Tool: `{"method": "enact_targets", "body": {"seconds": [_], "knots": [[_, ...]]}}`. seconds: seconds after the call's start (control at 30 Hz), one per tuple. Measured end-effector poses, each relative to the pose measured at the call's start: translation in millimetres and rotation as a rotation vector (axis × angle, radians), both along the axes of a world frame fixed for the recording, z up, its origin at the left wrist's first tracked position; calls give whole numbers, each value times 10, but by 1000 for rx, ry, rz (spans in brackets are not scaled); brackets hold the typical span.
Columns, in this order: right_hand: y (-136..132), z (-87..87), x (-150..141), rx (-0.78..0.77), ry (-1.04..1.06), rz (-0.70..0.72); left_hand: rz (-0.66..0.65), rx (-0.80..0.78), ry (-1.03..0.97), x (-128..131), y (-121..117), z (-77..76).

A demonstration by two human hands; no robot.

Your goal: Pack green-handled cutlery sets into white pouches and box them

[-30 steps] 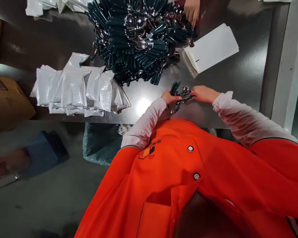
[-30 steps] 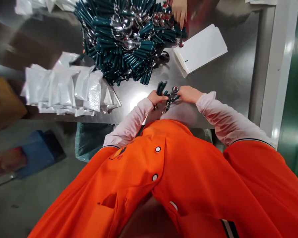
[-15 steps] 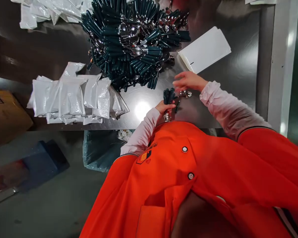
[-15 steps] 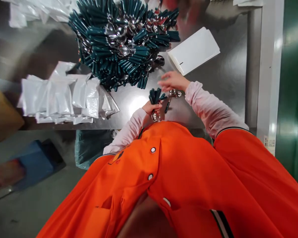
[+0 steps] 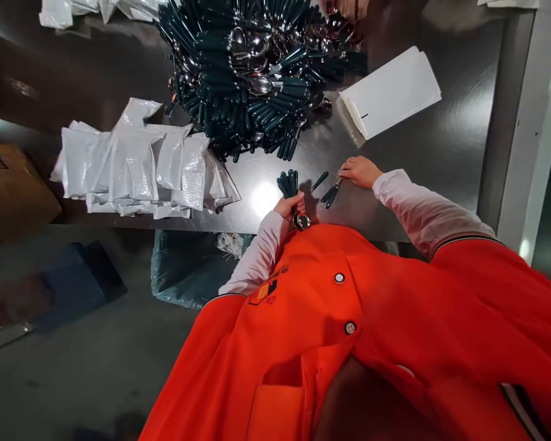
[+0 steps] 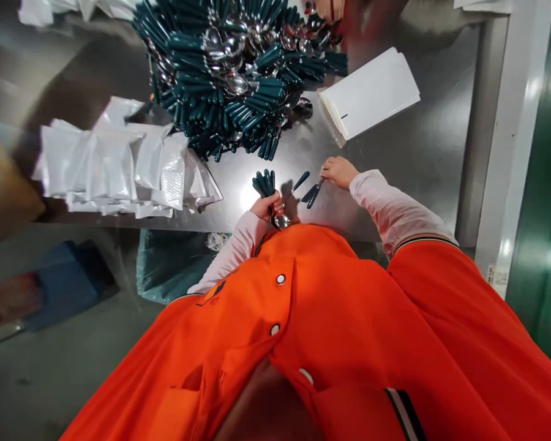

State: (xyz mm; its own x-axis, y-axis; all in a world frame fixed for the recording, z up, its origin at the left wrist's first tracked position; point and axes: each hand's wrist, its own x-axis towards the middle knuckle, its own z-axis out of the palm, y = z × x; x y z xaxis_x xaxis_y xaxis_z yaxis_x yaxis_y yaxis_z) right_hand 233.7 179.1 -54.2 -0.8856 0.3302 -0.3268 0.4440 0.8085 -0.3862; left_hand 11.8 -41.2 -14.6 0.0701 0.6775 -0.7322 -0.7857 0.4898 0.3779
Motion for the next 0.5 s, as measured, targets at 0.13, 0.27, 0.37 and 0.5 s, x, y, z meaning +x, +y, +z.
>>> {"method": "enact_targets", "body": {"seconds": [0.13, 0.27, 0.37, 0.5], "knots": [[-118, 124, 99, -180, 1, -267, 81, -21, 40, -76, -23, -44], [-559, 336, -14, -822, 94, -542, 101, -63, 83, 2, 102, -55], [-945, 510, -231, -1232, 76, -683, 32, 21, 72, 129, 275, 10], [-1237, 645, -404, -1272, 127, -884, 5, 141, 226, 226, 434, 229]]}}
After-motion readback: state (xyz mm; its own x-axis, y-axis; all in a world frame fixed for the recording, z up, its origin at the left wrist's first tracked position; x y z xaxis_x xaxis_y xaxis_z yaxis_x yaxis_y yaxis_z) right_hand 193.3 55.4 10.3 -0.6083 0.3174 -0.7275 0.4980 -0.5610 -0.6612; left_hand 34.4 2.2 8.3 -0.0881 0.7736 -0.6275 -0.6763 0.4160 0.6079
